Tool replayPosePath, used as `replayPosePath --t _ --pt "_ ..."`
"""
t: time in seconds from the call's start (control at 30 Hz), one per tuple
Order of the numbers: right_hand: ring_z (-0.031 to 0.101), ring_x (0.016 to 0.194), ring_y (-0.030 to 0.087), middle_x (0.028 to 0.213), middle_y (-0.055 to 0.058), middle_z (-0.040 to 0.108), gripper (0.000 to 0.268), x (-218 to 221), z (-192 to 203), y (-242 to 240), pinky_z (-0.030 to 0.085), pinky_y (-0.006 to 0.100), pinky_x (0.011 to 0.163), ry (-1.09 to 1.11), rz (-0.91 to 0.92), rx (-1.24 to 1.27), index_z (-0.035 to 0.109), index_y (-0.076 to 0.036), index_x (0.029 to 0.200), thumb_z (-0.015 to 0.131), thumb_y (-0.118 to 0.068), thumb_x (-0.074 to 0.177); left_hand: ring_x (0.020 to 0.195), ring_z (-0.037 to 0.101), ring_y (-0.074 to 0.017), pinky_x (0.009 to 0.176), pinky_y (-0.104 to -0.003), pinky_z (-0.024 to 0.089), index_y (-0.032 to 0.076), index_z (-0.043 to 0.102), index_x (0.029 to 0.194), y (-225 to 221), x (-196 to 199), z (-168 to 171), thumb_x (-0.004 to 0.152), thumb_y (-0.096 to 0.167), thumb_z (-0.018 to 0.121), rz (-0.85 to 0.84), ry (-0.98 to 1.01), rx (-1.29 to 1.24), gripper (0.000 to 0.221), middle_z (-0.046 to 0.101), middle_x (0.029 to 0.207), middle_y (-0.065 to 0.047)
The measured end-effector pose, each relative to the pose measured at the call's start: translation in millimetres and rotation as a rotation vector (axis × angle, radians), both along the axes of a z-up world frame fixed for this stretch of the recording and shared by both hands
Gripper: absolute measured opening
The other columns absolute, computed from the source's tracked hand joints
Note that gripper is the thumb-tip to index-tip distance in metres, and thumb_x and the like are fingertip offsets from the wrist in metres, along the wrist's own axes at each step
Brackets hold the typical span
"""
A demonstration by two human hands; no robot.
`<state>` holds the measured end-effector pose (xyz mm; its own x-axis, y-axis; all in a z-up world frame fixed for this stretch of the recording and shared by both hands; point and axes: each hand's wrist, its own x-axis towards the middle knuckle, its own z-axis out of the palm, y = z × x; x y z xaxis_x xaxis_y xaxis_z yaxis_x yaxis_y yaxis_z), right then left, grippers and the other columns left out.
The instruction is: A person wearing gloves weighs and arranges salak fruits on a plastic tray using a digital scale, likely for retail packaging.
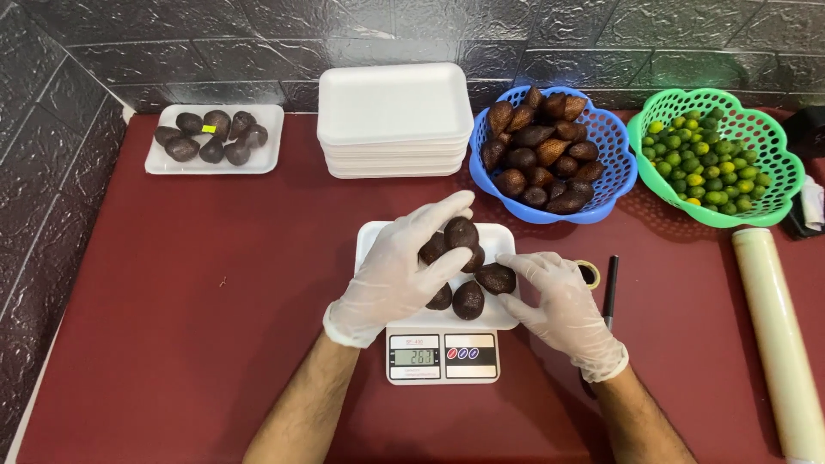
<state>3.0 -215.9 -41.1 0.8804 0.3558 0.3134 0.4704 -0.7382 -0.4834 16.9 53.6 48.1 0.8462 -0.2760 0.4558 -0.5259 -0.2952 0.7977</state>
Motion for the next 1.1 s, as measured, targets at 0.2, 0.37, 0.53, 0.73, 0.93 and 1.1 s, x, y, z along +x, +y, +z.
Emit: replayPosePath --t 0.2,0.37,0.53,0.73,0.93,1.1 --pt "0.061 0.118 0.018 0.119 -0.005 0.071 0.058 1.6 -8.1 -2.3 0.044 0.04 0.099 -0.019 0.008 -0.138 0.067 -0.025 0.13 0.082 -0.032 0.075 0.119 0.068 -0.0237 0.105 -0.04 0.052 0.011 0.057 0.145 6.3 -12.9 -11.6 0.091 0.017 0.076 -0.049 0.003 -0.128 0.057 0.07 0.128 -0.007" --pt "0.063 0.115 0.018 0.114 -0.004 0.073 0.061 2.8 -9.8 2.5 0.043 0.039 0.099 -0.09 0.013 -0.169 0.066 -0.025 0.134 0.082 -0.034 0.076 0.119 0.068 -0.0249 0.105 -0.041 0.053 0.01 0.058 0.144 3.0 -13.6 -13.6 0.091 0.015 0.077 -0.052 0.009 -0.156 0.057 0.07 0.128 -0.008" --pt "0.061 0.126 0.021 0.125 -0.002 0.07 0.069 -2.0 -0.2 -4.5 0.044 0.042 0.103 -0.066 0.002 -0.103 0.063 -0.025 0.14 0.083 -0.033 0.075 0.118 0.068 -0.0263 0.104 -0.043 0.053 0.009 0.058 0.143 1.2 -17.2 -16.0 0.092 0.013 0.076 -0.046 0.028 -0.176 0.055 0.07 0.127 -0.01" --pt "0.064 0.124 0.022 0.125 -0.001 0.071 0.052 -9.5 26.6 -7.5 0.046 0.039 0.103 -0.057 -0.056 0.11 0.067 -0.023 0.137 0.078 -0.026 0.086 0.119 0.068 -0.0275 0.104 -0.044 0.054 0.01 0.06 0.142 0.8 -17.2 -15.3 0.091 0.011 0.076 -0.066 0.043 -0.202 0.054 0.07 0.127 -0.011" --pt "0.066 0.12 0.029 0.12 0.007 0.073 0.04 -16.3 37.9 -4.1 0.048 0.042 0.103 -0.021 -0.159 0.268 0.073 -0.016 0.13 0.076 -0.015 0.09 0.119 0.068 -0.03 0.105 -0.046 0.053 0.011 0.061 0.141 -1.4 -18.1 -17.0 0.092 0.012 0.075 -0.058 0.041 -0.183 0.052 0.069 0.128 -0.01" --pt "0.069 0.111 0.027 0.116 0.008 0.072 0.039 -18.9 40.7 -0.8 0.052 0.04 0.097 0.017 -0.213 0.289 0.075 -0.019 0.129 0.077 -0.015 0.09 0.118 0.068 -0.0301 0.105 -0.047 0.054 0.012 0.062 0.14 -0.8 -18.9 -15.5 0.091 0.013 0.075 -0.059 0.04 -0.19 0.05 0.07 0.127 -0.011"
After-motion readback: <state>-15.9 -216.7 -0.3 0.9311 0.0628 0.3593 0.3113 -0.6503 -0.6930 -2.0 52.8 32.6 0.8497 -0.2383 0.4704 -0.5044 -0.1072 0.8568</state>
